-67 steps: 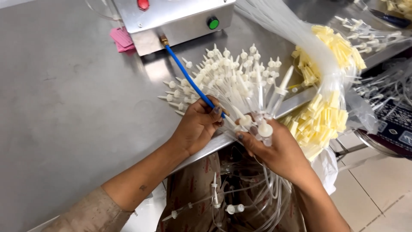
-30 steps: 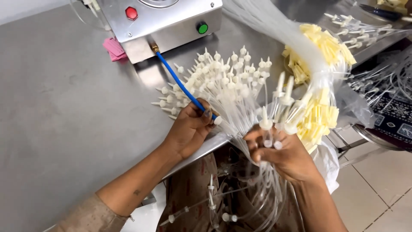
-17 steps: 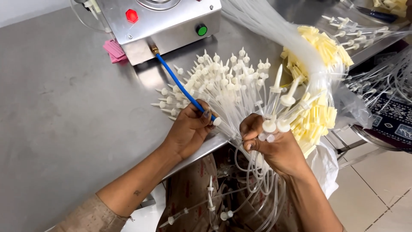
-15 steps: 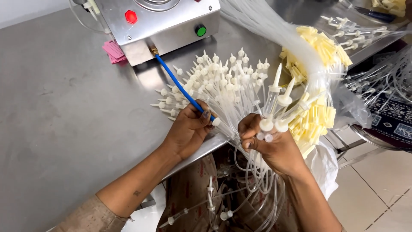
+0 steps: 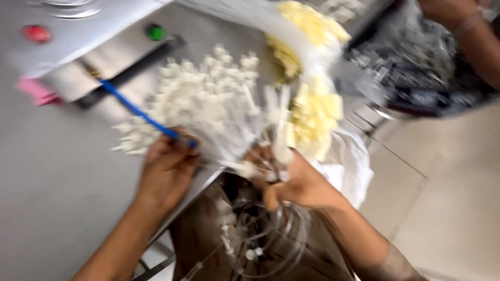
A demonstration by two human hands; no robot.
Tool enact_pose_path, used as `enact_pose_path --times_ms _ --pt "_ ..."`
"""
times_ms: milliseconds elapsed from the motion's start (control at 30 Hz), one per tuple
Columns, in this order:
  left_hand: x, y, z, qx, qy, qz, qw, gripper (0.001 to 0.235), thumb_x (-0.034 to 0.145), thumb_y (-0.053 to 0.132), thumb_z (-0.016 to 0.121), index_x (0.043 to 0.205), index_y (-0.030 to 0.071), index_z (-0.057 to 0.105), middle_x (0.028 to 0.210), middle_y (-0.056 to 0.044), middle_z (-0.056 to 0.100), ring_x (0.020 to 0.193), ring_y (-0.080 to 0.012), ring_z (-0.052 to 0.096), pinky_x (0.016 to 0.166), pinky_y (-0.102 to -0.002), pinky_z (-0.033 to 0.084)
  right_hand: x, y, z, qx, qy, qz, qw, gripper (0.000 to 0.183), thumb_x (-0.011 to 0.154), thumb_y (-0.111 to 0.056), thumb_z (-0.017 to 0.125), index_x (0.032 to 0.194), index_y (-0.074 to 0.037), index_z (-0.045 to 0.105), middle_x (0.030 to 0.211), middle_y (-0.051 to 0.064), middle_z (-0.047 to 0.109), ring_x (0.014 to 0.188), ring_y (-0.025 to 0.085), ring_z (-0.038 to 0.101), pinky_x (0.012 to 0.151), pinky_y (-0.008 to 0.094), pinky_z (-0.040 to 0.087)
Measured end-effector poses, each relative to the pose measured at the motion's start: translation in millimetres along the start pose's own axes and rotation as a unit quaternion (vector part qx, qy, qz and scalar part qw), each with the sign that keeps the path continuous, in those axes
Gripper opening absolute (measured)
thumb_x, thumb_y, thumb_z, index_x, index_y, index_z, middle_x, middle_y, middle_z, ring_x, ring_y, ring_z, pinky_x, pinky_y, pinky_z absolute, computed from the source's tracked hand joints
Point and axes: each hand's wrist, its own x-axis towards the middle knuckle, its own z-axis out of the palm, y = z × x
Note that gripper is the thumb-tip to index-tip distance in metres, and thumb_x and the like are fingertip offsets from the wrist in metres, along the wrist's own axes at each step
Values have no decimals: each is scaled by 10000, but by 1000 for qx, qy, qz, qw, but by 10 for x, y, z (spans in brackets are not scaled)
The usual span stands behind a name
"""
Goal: Manufacturing and bundling plastic components for personal care or medical products at a workstation.
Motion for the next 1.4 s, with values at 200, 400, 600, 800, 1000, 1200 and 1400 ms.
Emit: enact_pose_path --times_ms 200,400,600,800,1000,1200,1400 --pt "-392 127 366 167 4 -62 984 375 1059 342 528 1180 -5 605 969 -186 697 898 -265 682 810 -382 574 -137 -21 90 -43 15 7 999 319 991 -17 591 1310 -5 599 832 39 544 691 146 505 610 272 420" --pt "-772 -333 1048 227 -199 17 953 771 819 213 879 1434 1 466 1394 -133 602 1271 -187 602 1056 -301 501 -249 107 333 -277 -5 4 961 321 982 -73 664 1295 -52 595 1094 108 723 988 253 730 903 376 607" --pt "-827 -607 1134 286 -85 43 954 325 924 62 783 1213 -48 684 1108 -167 800 1009 -203 766 897 -302 614 -373 103 403 -367 21 -25 930 363 839 -64 751 1185 -22 648 1154 185 707 1083 339 701 935 426 576" --pt "-834 -665 994 208 -89 143 963 237 1012 128 730 1171 -25 645 1020 -75 754 927 -151 759 831 -291 656 -488 -257 79 -428 66 149 889 685 690 -501 802 1250 -114 726 1183 49 784 1045 219 706 885 383 590" --pt "-851 -956 1203 151 -165 -11 975 494 1001 237 745 1369 -45 575 1108 -77 696 873 -96 655 742 -259 558 -193 -293 118 -68 26 -135 988 764 931 -450 806 1494 -66 459 1390 148 596 1292 267 603 1101 439 538" --pt "-898 -1205 1041 105 -113 4 988 711 1031 331 675 1600 17 388 1141 -103 583 891 -140 573 774 -296 516 -269 -64 180 -133 132 -93 978 376 1117 -349 542 1206 -1 656 1344 218 670 1206 292 679 1047 420 569" --pt "-892 -1164 1251 149 -77 123 978 528 1105 283 589 1503 -34 449 1408 -108 582 1286 -147 568 1121 -287 462 -276 -28 295 -194 167 -117 960 383 1109 -379 520 1145 -15 633 1407 201 571 1224 286 686 1044 427 571"
